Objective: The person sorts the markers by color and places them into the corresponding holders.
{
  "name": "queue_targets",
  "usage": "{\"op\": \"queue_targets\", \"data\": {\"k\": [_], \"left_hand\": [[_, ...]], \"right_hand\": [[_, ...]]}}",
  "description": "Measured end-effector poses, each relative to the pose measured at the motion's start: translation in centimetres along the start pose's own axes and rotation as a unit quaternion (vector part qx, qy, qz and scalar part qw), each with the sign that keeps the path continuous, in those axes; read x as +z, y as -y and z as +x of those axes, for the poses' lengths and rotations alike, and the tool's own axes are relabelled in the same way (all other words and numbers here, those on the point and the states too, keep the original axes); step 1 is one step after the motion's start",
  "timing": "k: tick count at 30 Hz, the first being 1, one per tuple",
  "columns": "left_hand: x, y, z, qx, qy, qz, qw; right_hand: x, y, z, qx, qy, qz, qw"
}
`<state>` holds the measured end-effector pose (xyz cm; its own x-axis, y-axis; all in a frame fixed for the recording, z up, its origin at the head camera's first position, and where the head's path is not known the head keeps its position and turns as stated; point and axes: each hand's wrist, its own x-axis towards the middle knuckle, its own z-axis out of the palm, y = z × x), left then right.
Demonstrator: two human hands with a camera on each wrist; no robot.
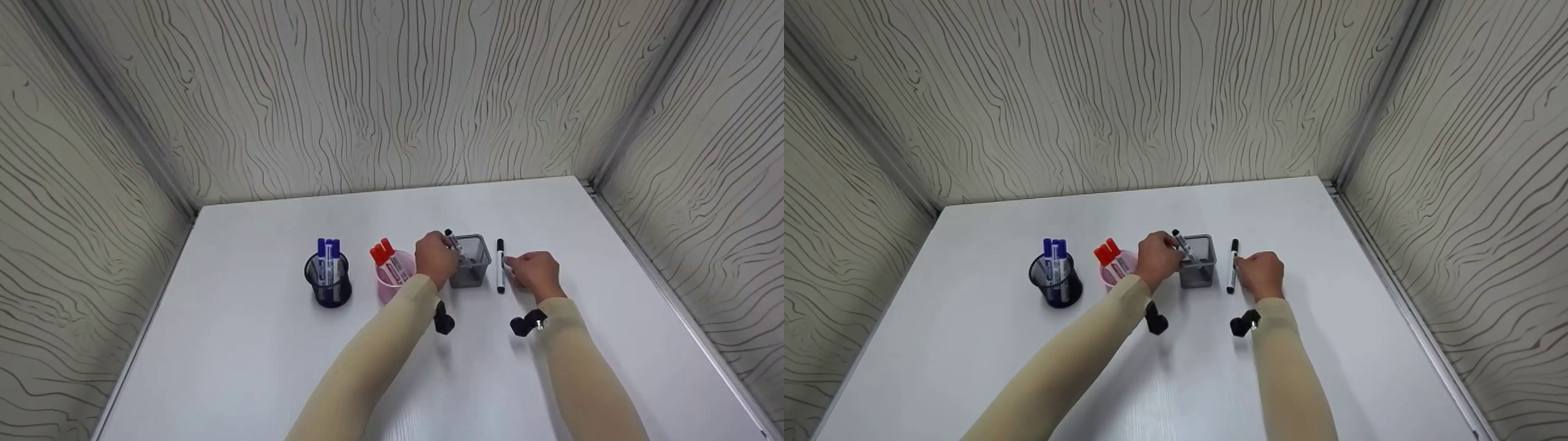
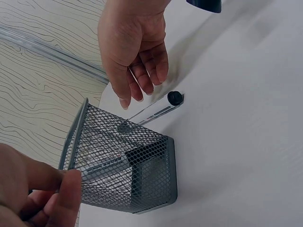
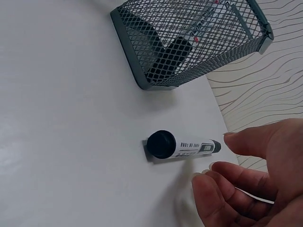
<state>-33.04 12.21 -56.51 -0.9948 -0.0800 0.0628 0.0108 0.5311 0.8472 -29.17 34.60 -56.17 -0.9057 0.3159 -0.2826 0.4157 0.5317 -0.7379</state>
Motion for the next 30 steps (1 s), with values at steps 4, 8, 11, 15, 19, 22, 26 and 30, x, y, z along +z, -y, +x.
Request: {"op": "queue_targets", "data": {"k": [4, 8, 11, 15, 19, 22, 26, 30], "left_hand": [[0.1, -0.2, -0.2, -0.004, -0.009, -0.006, 0.9999], [0.1, -0.4, -0.4, -0.003, -0.008, 0.003, 1.0000], [-0.1, -0.5, -0.6, -0.003, -0.002, 0.005, 1.0000], [-0.3, -0.6, -0.6, -0.007, 0.004, -0.007, 0.9999], [-0.5, -0.7, -0.6, -0.012, 0.010, -0.007, 0.9999], [-0.5, -0.7, -0.5, -0.015, 0.014, -0.003, 0.9998], [-0.5, -0.7, -0.6, -0.009, 0.013, -0.002, 0.9999], [-0.5, -0.7, -0.6, 0.001, 0.004, -0.005, 1.0000]], "right_hand": [[0.4, -0.2, 0.2, 0.003, -0.003, 0.004, 1.0000], [0.7, -0.4, 0.4, 0.001, 0.001, 0.021, 0.9998], [0.9, -0.6, 0.5, -0.003, 0.007, 0.033, 0.9994], [1.2, -0.6, 0.5, -0.006, 0.006, 0.031, 0.9995], [1.5, -0.6, 0.5, -0.014, -0.005, 0.018, 0.9997], [1.7, -0.6, 0.4, -0.028, -0.020, -0.002, 0.9994], [1.9, -0.8, 0.5, -0.049, -0.034, -0.015, 0.9981], [2.2, -1.5, 1.5, -0.064, -0.043, -0.029, 0.9966]]}}
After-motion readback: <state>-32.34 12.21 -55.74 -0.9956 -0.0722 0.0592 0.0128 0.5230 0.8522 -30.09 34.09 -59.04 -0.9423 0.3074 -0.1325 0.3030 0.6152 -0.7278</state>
